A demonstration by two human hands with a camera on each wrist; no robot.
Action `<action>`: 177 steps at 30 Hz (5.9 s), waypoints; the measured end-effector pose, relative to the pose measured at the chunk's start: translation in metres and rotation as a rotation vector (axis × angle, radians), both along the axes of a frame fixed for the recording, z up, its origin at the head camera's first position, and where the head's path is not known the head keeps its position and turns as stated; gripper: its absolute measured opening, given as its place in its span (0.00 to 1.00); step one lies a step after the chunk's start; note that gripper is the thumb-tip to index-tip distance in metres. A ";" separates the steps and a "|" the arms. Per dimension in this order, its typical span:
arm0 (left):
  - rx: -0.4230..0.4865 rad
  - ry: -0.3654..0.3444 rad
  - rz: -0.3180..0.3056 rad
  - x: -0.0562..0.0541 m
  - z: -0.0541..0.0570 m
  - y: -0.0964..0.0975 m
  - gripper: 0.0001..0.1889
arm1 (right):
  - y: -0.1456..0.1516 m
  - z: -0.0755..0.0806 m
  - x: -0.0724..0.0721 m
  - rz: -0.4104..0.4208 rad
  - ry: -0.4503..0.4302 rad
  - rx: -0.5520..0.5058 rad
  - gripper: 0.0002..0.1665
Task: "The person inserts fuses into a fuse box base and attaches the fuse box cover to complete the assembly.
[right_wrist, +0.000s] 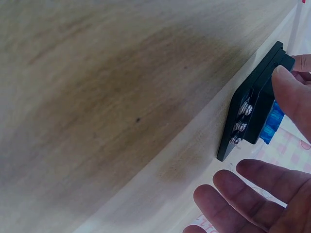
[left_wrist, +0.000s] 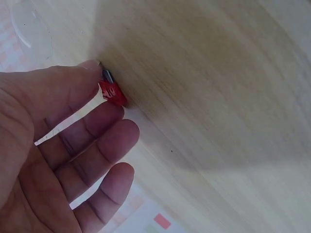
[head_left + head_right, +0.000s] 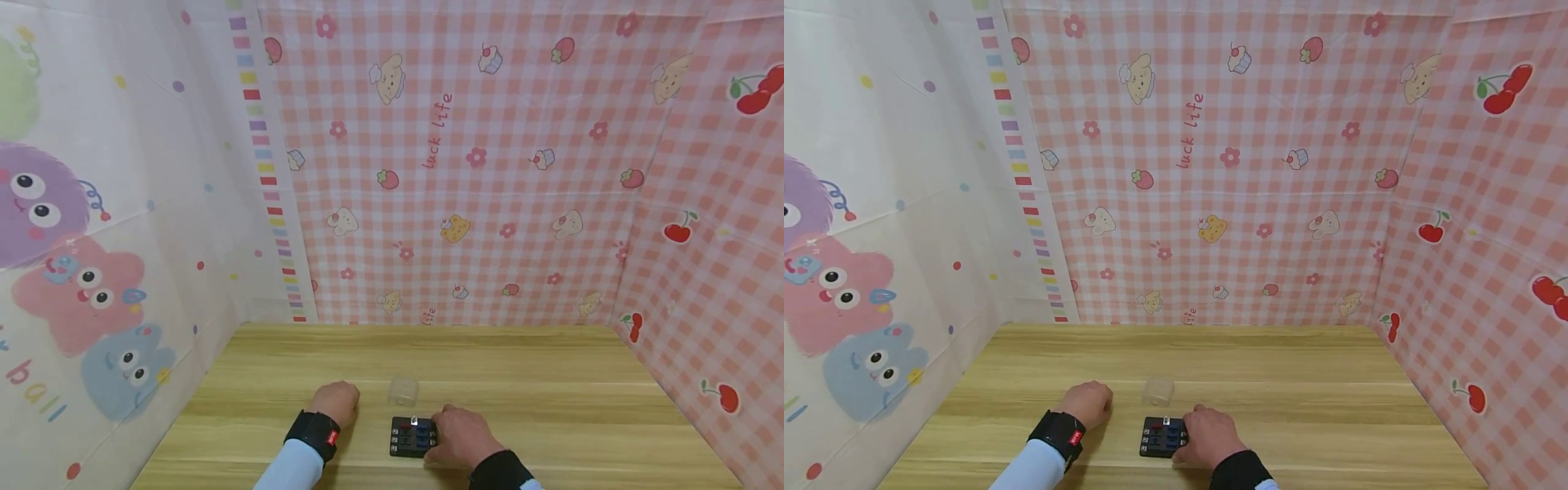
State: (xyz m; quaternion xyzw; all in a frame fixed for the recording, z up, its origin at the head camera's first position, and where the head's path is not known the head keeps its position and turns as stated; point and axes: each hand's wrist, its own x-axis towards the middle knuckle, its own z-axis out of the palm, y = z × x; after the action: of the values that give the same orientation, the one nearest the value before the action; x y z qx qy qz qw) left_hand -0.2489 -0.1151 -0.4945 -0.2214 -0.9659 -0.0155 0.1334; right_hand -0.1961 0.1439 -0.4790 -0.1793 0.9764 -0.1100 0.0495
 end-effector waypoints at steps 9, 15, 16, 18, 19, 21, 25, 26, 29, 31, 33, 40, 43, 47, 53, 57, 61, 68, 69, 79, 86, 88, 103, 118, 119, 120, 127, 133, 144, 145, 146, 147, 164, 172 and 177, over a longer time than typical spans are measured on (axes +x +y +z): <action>0.014 -0.057 -0.023 0.002 0.006 0.002 0.12 | 0.000 0.000 0.000 0.000 -0.001 -0.009 0.36; 0.004 -0.088 0.022 0.002 0.006 0.002 0.10 | -0.001 0.001 0.000 -0.004 -0.001 -0.005 0.37; -0.003 -0.096 0.044 0.001 0.006 0.002 0.08 | -0.001 0.001 0.000 -0.005 -0.001 -0.004 0.37; -0.010 -0.107 0.088 0.001 0.006 0.002 0.06 | -0.001 0.002 0.001 -0.006 -0.001 0.001 0.38; -0.013 -0.110 0.107 0.001 0.006 0.003 0.05 | -0.001 0.002 0.001 -0.006 0.001 0.003 0.38; -0.017 -0.115 0.128 0.001 0.006 0.003 0.04 | -0.001 0.001 0.001 -0.007 0.005 0.007 0.38; -0.020 -0.096 0.120 0.000 0.004 0.002 0.06 | -0.002 0.001 0.001 -0.009 0.002 0.008 0.37; -0.017 -0.090 0.113 -0.001 0.004 0.002 0.07 | -0.002 0.001 0.001 -0.008 0.000 0.008 0.37; -0.008 -0.072 0.081 -0.001 0.003 0.000 0.09 | -0.002 0.001 0.000 -0.006 -0.005 0.006 0.37; 0.001 -0.059 0.058 0.000 0.003 0.000 0.10 | -0.002 0.001 0.000 -0.004 -0.007 0.002 0.36; 0.006 -0.058 0.043 0.001 0.004 0.000 0.11 | -0.002 0.002 0.001 -0.004 -0.008 0.001 0.36; -0.007 -0.091 0.060 0.001 0.006 0.001 0.09 | -0.002 0.004 0.000 -0.007 -0.026 0.005 0.36; -0.007 -0.098 0.067 0.000 0.005 0.002 0.09 | -0.002 0.005 -0.001 -0.009 -0.033 0.000 0.36; 0.001 -0.084 0.063 -0.002 0.003 0.001 0.10 | -0.002 0.005 -0.001 -0.012 -0.033 0.000 0.36; 0.006 -0.088 0.055 -0.003 0.003 0.000 0.09 | -0.002 0.005 0.000 -0.011 -0.025 0.007 0.36; 0.013 -0.106 0.046 -0.003 0.003 0.000 0.09 | -0.002 0.004 0.000 -0.009 -0.020 0.007 0.36; 0.018 -0.104 0.030 -0.002 0.003 -0.001 0.09 | -0.002 0.003 0.001 -0.005 -0.004 0.004 0.36; 0.022 -0.078 0.015 -0.002 0.001 -0.002 0.11 | -0.001 0.001 0.000 -0.005 -0.001 -0.003 0.36; 0.023 -0.073 0.013 -0.002 0.001 -0.002 0.11 | -0.001 0.001 0.000 -0.005 -0.001 -0.004 0.36; 0.041 -0.121 0.019 -0.003 0.003 -0.003 0.12 | -0.001 0.001 0.004 0.008 0.014 0.010 0.37; 0.062 -0.135 0.008 -0.002 0.008 -0.004 0.13 | -0.002 0.004 0.003 -0.009 -0.008 0.007 0.37; 0.064 -0.140 0.010 0.000 0.011 -0.003 0.14 | -0.002 0.004 0.003 -0.009 -0.008 0.005 0.37; 0.098 -0.187 0.027 0.000 0.020 0.004 0.12 | -0.002 0.002 0.001 -0.004 -0.009 0.000 0.36; 0.083 -0.113 -0.058 -0.003 0.027 0.012 0.08 | -0.003 0.002 -0.001 -0.010 -0.031 -0.010 0.37; 0.083 -0.111 -0.060 -0.003 0.027 0.012 0.08 | -0.002 0.002 -0.001 -0.008 -0.030 -0.009 0.37; 0.083 -0.109 -0.062 -0.004 0.027 0.013 0.08 | -0.003 0.002 -0.001 -0.006 -0.029 -0.009 0.37; 0.082 -0.093 -0.098 -0.005 0.031 0.018 0.09 | -0.003 0.003 -0.002 0.006 -0.018 -0.004 0.37; 0.065 -0.116 -0.109 -0.005 0.036 0.023 0.08 | -0.003 0.003 -0.004 0.009 -0.034 -0.002 0.37; 0.085 -0.151 -0.117 0.001 0.046 0.031 0.09 | -0.006 0.002 -0.005 0.036 -0.035 -0.017 0.36; 0.086 -0.150 -0.121 0.001 0.046 0.031 0.09 | -0.006 0.002 -0.005 0.040 -0.035 -0.019 0.36; 0.086 -0.146 -0.127 0.001 0.045 0.032 0.09 | -0.006 0.001 -0.005 0.040 -0.039 -0.024 0.36; 0.086 -0.143 -0.131 0.001 0.046 0.032 0.10 | -0.006 0.002 -0.005 0.038 -0.047 -0.026 0.36; 0.025 -0.213 -0.150 0.009 0.062 0.049 0.06 | -0.008 -0.002 -0.007 0.067 -0.028 -0.019 0.34; 0.015 -0.183 -0.185 0.012 0.065 0.055 0.05 | -0.008 -0.004 -0.005 0.070 -0.012 -0.031 0.32; 0.026 -0.191 -0.191 0.013 0.064 0.057 0.04 | -0.009 -0.006 -0.006 0.073 -0.011 -0.037 0.27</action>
State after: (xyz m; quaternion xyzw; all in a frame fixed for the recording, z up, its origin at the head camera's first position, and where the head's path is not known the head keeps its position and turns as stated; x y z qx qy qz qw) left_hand -0.2362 -0.0584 -0.4305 -0.3082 -0.9484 -0.0617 0.0416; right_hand -0.2020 0.1347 -0.4845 -0.2150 0.9667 -0.1271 0.0555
